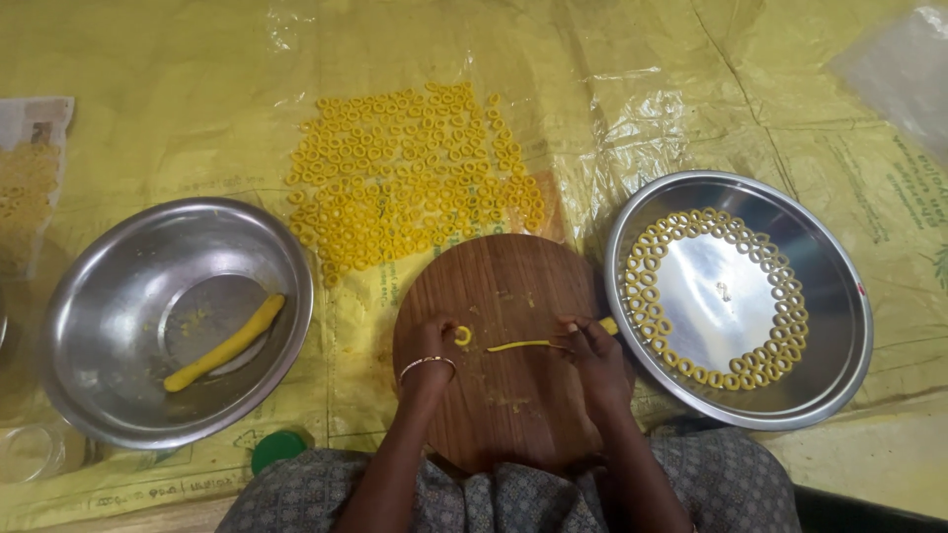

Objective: The person rolls a yellow dough rope on a wooden board, then pinches off small segments and forms them into rings by hand. The finished rings are placed into a metal tray.

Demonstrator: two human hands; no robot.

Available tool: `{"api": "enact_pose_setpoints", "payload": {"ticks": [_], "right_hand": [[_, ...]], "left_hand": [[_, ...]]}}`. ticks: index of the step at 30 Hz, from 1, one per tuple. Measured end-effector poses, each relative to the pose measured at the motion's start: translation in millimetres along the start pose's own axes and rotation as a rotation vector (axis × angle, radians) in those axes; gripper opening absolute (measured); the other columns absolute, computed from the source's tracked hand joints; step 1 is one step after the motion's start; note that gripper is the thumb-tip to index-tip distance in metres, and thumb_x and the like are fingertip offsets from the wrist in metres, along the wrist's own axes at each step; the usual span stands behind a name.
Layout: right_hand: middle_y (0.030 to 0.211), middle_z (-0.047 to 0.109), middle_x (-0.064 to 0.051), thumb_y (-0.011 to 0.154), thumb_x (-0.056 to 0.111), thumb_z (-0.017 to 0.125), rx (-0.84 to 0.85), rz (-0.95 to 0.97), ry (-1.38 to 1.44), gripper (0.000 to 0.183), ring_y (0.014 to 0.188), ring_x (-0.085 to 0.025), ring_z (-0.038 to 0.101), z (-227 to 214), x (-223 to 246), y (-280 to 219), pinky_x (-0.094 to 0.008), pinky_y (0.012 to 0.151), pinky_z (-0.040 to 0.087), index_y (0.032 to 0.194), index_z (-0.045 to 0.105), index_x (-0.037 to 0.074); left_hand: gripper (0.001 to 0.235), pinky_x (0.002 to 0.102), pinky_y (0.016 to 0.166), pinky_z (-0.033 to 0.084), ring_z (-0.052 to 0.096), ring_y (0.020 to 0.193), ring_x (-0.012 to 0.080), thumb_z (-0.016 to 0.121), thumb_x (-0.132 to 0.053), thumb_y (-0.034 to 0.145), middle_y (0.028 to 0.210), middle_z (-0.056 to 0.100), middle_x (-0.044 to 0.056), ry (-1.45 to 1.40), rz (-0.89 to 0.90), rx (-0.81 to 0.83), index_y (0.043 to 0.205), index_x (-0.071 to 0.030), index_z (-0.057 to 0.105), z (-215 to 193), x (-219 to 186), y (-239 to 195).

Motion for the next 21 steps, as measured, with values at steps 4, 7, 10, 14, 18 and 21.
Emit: {"api": "enact_pose_setpoints", "payload": {"ticks": [4, 7, 10, 14, 18, 21], "right_hand": [[0.103, 0.071, -0.009, 0.101, 0.015, 0.059, -0.030, -0.010, -0.104, 0.026, 0.092, -0.018, 0.071, -5, -5, -3, -0.034, 0.081, 0.060, 0.120, 0.069, 0.000], [0.104, 0.072, -0.009, 0.095, 0.008, 0.060, -0.016, -0.176, -0.352, 0.023, 0.090, -0.021, 0.072, 8, 0, -10, -0.036, 0.078, 0.059, 0.116, 0.069, 0.000], [0.104, 0.071, -0.011, 0.084, 0.001, 0.063, 0.088, -0.497, -0.732, 0.028, 0.095, -0.029, 0.068, 31, 14, -28, -0.040, 0.082, 0.055, 0.110, 0.071, 0.002], [0.115, 0.065, -0.012, 0.078, 0.007, 0.071, 0.205, -0.785, -0.990, 0.025, 0.107, -0.035, 0.058, 70, 31, -46, -0.046, 0.090, 0.047, 0.103, 0.070, 0.004], [0.119, 0.063, -0.013, 0.080, 0.009, 0.072, 0.234, -0.881, -1.164, 0.030, 0.110, -0.033, 0.056, 88, 40, -53, -0.046, 0.092, 0.044, 0.110, 0.070, 0.005], [0.117, 0.063, -0.013, 0.076, 0.008, 0.071, 0.229, -0.959, -1.241, 0.035, 0.110, -0.034, 0.057, 93, 41, -52, -0.047, 0.094, 0.045, 0.111, 0.070, 0.005]], "left_hand": [[0.010, 0.045, 0.082, 0.054, 0.069, 0.095, 0.0333, 0.068, -0.013, 0.089, 0.102, 0.072, 0.014, 0.191, 0.172, -0.111, 0.094, -0.008, 0.076, -10, -5, -7], [0.010, 0.046, 0.084, 0.054, 0.067, 0.098, 0.0343, 0.068, -0.011, 0.088, 0.104, 0.070, 0.015, 0.243, 0.237, -0.159, 0.093, -0.005, 0.074, -12, -7, -7], [0.010, 0.046, 0.085, 0.054, 0.068, 0.100, 0.0346, 0.065, -0.011, 0.095, 0.106, 0.071, 0.016, 0.272, 0.122, -0.073, 0.099, -0.004, 0.071, -11, -4, -5], [0.014, 0.050, 0.075, 0.054, 0.066, 0.098, 0.0403, 0.068, -0.010, 0.088, 0.104, 0.068, 0.021, 0.279, 0.179, -0.234, 0.099, -0.003, 0.072, -17, -10, -14], [0.020, 0.043, 0.077, 0.056, 0.072, 0.089, 0.0294, 0.067, -0.018, 0.090, 0.098, 0.072, 0.013, -0.076, 0.096, -0.182, 0.105, -0.006, 0.073, -9, -7, -14], [0.022, 0.038, 0.080, 0.056, 0.073, 0.087, 0.0203, 0.068, -0.028, 0.095, 0.096, 0.076, 0.005, -0.239, -0.103, 0.018, 0.105, -0.011, 0.076, 16, 5, -8]]}}
Point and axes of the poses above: each hand's wrist, its own y-axis towards the middle knuckle, its own z-axis out of the palm, x = y × z, the point moved 3 cm from there along y, towards the middle knuckle
